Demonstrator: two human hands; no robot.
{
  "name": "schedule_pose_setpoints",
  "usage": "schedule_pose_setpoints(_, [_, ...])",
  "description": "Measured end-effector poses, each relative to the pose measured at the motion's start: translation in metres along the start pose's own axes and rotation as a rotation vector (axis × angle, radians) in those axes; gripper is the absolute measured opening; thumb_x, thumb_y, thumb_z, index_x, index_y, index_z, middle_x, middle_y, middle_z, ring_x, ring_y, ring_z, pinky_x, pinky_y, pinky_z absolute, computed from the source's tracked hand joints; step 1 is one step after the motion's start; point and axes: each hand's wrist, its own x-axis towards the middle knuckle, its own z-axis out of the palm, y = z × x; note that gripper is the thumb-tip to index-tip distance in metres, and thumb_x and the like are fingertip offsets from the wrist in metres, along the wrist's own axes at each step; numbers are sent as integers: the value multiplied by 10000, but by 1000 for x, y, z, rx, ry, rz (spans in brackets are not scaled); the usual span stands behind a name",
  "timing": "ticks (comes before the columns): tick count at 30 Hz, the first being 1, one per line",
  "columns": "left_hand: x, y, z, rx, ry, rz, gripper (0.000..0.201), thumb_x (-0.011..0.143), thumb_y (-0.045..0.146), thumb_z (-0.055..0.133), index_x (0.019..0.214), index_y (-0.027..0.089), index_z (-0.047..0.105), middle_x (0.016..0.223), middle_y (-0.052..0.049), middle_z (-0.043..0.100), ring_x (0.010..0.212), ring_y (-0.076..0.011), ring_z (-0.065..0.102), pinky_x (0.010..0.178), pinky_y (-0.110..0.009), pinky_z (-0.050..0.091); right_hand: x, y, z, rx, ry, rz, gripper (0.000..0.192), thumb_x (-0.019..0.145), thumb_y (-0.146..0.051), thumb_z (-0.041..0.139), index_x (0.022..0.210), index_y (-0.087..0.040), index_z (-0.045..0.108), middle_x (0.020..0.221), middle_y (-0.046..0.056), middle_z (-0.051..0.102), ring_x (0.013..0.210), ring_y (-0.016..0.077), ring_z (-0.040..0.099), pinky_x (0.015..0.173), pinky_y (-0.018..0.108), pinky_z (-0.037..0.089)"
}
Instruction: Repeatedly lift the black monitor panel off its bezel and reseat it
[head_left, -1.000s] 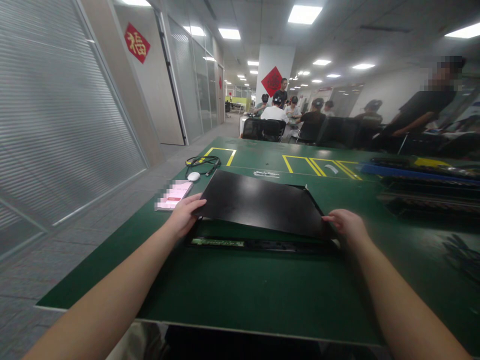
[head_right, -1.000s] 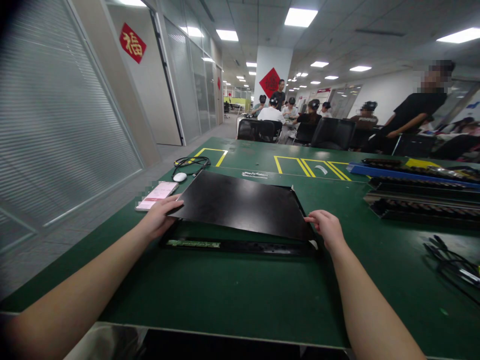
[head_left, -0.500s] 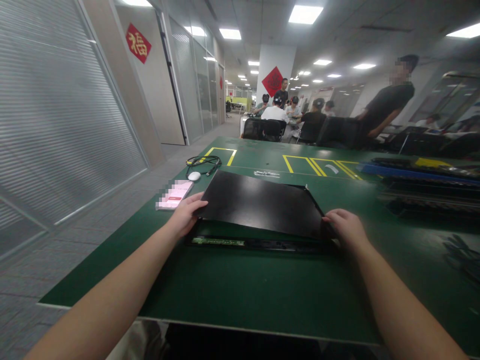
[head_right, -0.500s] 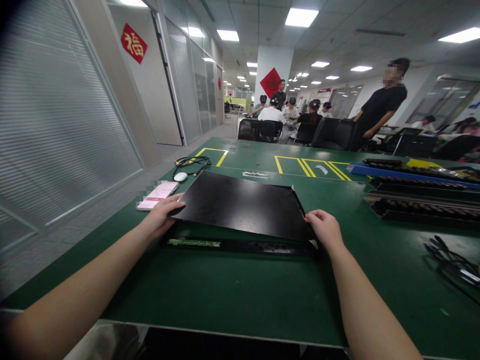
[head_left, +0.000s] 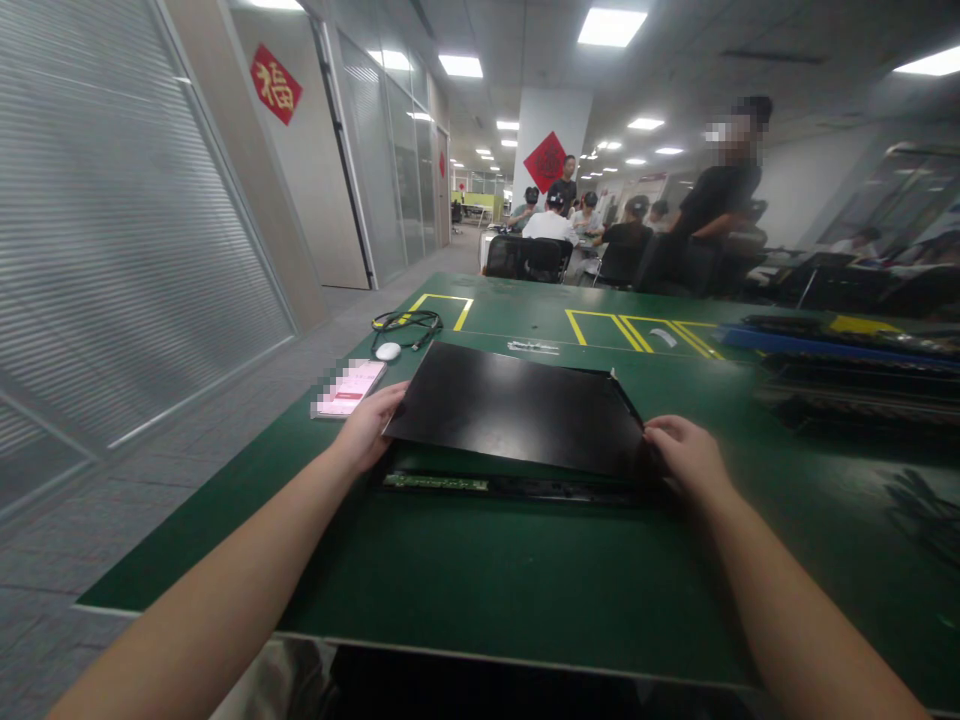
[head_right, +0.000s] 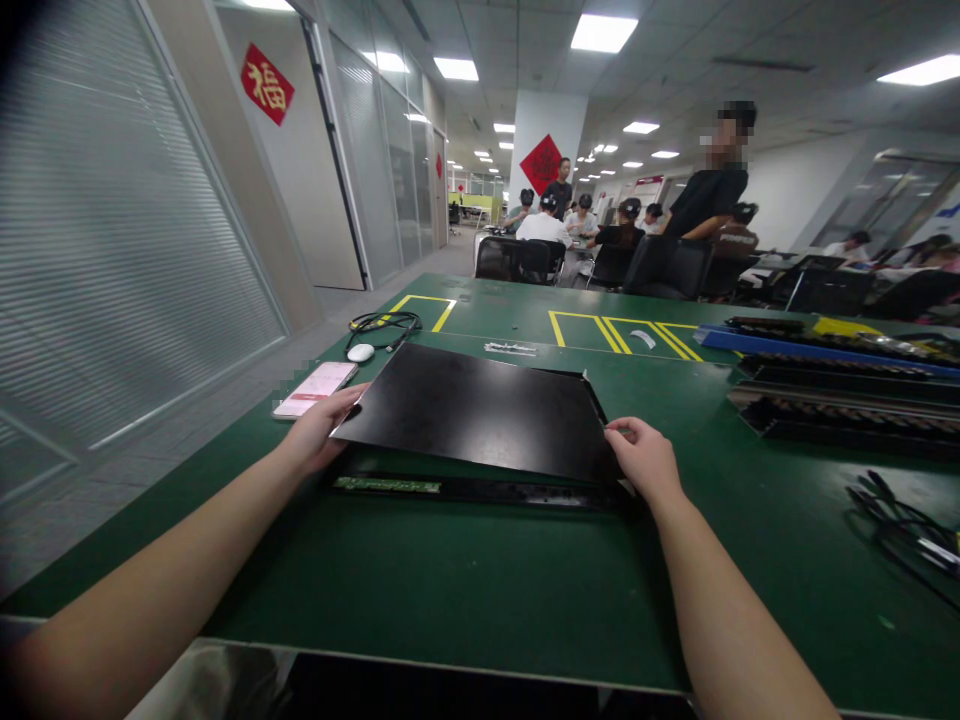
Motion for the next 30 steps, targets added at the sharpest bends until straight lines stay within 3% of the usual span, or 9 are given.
schedule_pose_setpoints(6, [-1, -2, 1, 36, 60, 11, 281, 672, 92, 706, 941, 131, 776, 837, -64, 806, 664, -178, 717, 590, -235, 548, -5, -7, -2, -58, -10, -34, 289, 721, -431, 585, 868, -232, 735, 777, 52, 734, 728, 231, 651, 649, 335, 436])
schedule_pose_setpoints(30, [-6, -1, 7, 113, 98, 13, 263, 689, 72, 678, 922, 164, 758, 768, -36, 800, 653, -198, 734, 597, -262, 578, -6, -9, -4, -124, 1, -67, 253, 731, -396, 581, 832, -240, 753, 789, 46, 749, 739, 231, 660, 654, 332, 440])
